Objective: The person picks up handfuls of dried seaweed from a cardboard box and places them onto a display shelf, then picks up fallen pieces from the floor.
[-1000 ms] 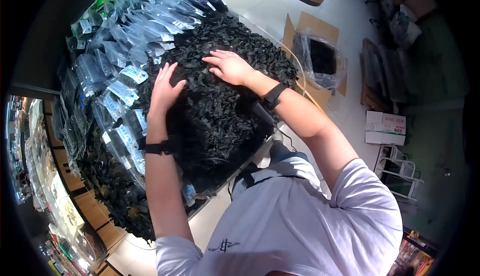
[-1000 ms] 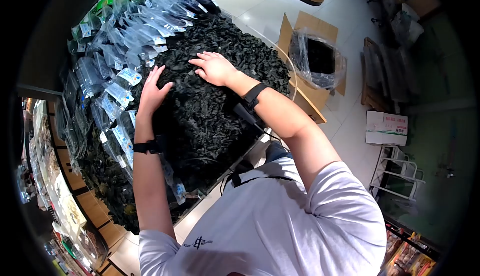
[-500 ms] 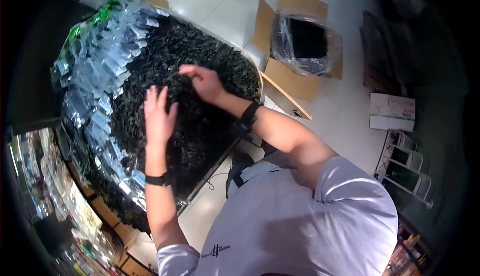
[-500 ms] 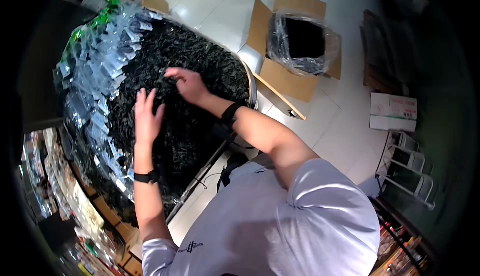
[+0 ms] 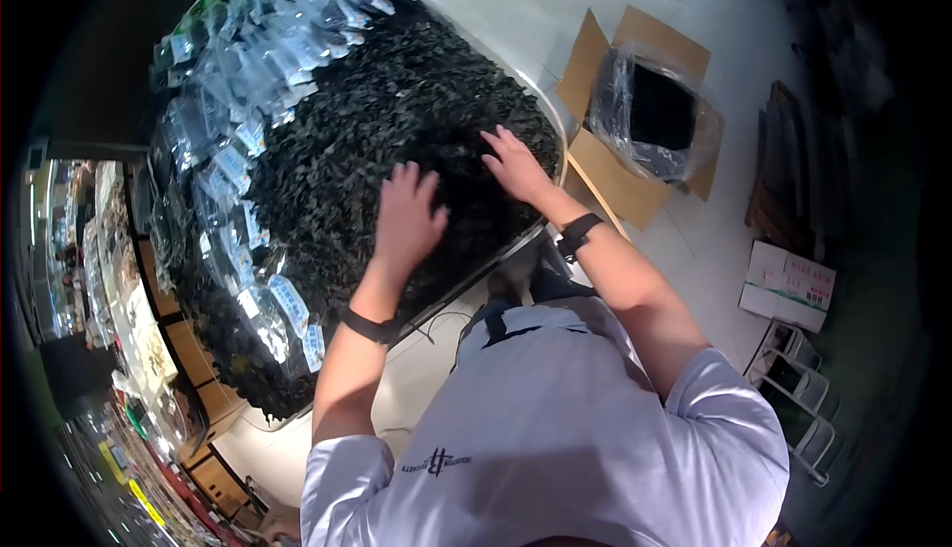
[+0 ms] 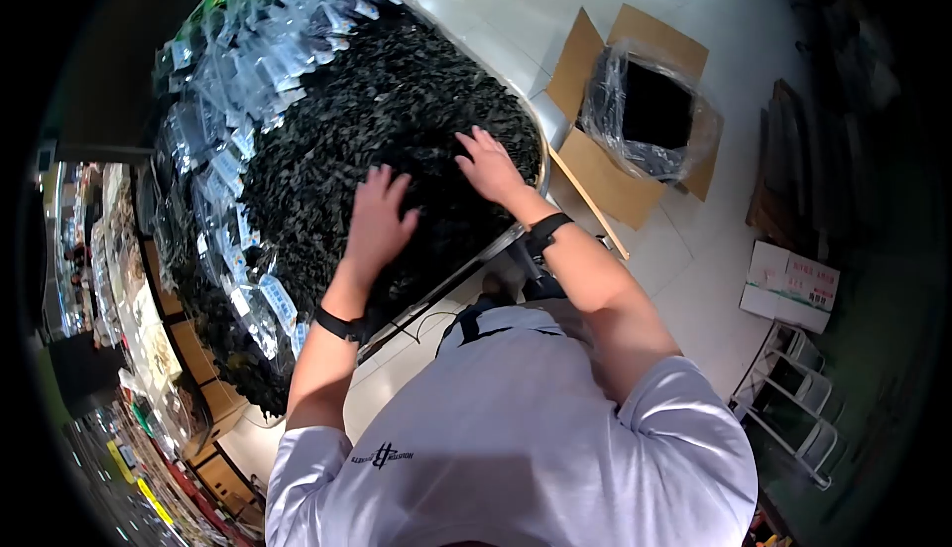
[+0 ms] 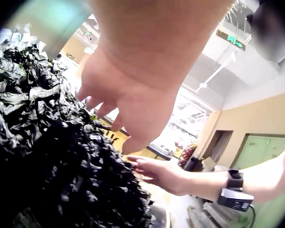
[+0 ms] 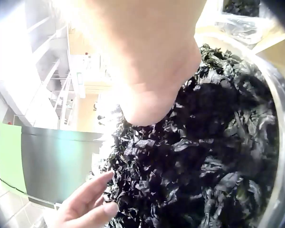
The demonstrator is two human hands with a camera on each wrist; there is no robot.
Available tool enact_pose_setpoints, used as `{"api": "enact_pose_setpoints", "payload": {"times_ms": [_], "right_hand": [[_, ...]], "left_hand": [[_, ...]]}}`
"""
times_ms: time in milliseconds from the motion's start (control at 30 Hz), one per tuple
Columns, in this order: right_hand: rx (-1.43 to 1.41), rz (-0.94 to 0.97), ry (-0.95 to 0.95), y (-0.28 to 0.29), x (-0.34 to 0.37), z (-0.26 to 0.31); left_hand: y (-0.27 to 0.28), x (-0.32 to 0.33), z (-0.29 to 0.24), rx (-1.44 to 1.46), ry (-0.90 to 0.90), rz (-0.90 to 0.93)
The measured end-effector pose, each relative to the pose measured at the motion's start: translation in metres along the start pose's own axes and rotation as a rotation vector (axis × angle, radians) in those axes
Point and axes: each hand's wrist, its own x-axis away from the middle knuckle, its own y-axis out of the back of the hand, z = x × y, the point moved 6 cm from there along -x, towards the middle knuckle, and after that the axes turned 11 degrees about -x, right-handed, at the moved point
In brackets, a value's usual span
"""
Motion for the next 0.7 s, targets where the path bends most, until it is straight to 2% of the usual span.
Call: {"api": "enact_pose_setpoints", "payload": {"times_ms": [67,100,133,200,267,333,433,533,600,667,700], "right_hand": [[0.130,-0.047,0.031,0.003,0.006,0.005],[0.049,-0.122,0.059,0.007,0.009,0.009],[-0.062,-0.098,0.024,0.006,0.012,0.010],[0.144,-0.092,0.016,0.002,0.018,0.019],[0.123,-0.160,0.087,0.003,0.021,0.034],[0.097,-0.131,0.102,-0.003,0.021,0.057],[0.290,-0.023,0.125,-0.026,0.018,0.064],[0.423,0.038,0.042,-0.040,0.018,0.050],[0.318,0.013,0.073,-0.038,0.020,0.050],[0.343,-0.099,0.137,-0.027,0.025,0.059],[0.269,-0.126,0.118,-0.022,0.026,0.062]], "left_hand": [[-0.009,0.025,-0.018,0.089,-0.096,0.136],[-0.015,0.040,-0.024,0.085,-0.093,0.195],[-0.023,0.055,-0.029,0.082,-0.091,0.254],[-0.042,0.086,-0.032,0.092,-0.091,0.371],[-0.066,0.115,-0.027,0.162,-0.025,0.438],[-0.086,0.140,-0.024,0.208,0.004,0.436],[-0.086,0.164,-0.017,0.206,0.035,0.241],[-0.088,0.176,-0.007,0.217,0.107,0.126],[-0.088,0.177,-0.003,0.214,0.134,0.093],[-0.081,0.175,-0.009,0.241,0.132,0.010],[-0.078,0.174,-0.017,0.278,0.107,-0.035]]}}
